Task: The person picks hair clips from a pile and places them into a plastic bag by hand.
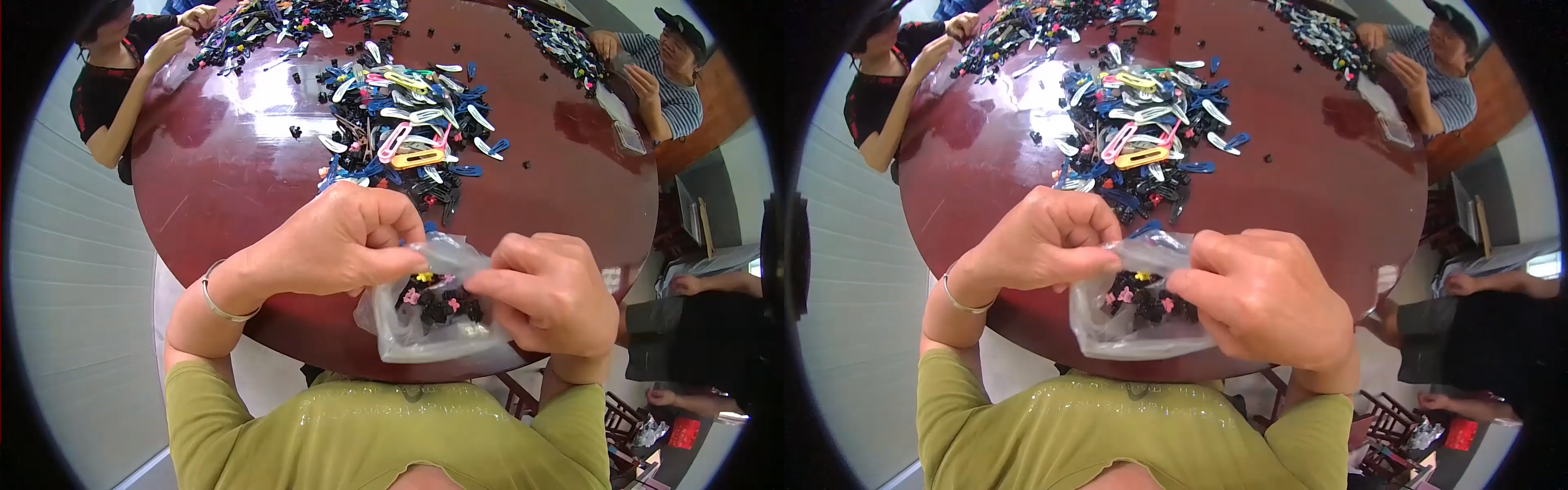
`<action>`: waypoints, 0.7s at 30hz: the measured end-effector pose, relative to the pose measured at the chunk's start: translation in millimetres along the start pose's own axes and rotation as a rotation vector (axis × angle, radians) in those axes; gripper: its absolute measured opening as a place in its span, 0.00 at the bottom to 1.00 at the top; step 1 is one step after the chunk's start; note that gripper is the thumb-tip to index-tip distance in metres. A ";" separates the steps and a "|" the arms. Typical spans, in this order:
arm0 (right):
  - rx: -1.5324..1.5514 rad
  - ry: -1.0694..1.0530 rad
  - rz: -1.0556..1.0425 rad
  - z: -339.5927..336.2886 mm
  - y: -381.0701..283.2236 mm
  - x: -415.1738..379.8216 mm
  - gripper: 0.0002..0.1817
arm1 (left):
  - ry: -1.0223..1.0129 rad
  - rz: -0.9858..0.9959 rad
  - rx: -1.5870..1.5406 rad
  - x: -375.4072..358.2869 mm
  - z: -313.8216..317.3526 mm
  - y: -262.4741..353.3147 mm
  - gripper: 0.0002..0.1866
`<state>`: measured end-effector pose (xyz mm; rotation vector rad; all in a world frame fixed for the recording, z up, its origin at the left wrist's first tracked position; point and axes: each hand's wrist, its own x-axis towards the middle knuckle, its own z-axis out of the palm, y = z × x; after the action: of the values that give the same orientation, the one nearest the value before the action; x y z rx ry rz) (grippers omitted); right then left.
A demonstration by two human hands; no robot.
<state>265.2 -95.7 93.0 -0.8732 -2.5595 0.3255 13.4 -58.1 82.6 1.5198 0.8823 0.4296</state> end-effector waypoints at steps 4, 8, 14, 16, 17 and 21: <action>0.307 -0.121 0.058 -8.0 9.5 0.8 0.11 | -0.082 0.090 0.089 2.4 -5.1 -6.9 0.06; 0.672 -0.121 0.131 -3.1 30.9 8.8 0.08 | -0.095 0.124 0.019 3.9 -7.4 -11.0 0.05; 0.346 0.187 0.211 62.5 68.6 24.0 0.08 | 0.358 0.190 0.219 16.2 -23.6 -20.1 0.08; 0.252 0.177 0.155 74.2 73.1 26.5 0.08 | 0.424 0.275 0.417 23.1 -31.2 -32.9 0.06; 0.185 0.184 0.134 78.0 74.0 27.2 0.08 | 0.429 0.351 0.528 26.3 -34.4 -42.0 0.06; 0.012 0.185 0.099 80.6 73.7 29.1 0.08 | 0.332 0.491 0.858 22.5 -30.9 -44.4 0.11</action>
<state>246.6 -27.2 5.1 -0.9803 -2.3479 0.2760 -6.8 -23.3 40.0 2.5308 1.0059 0.7270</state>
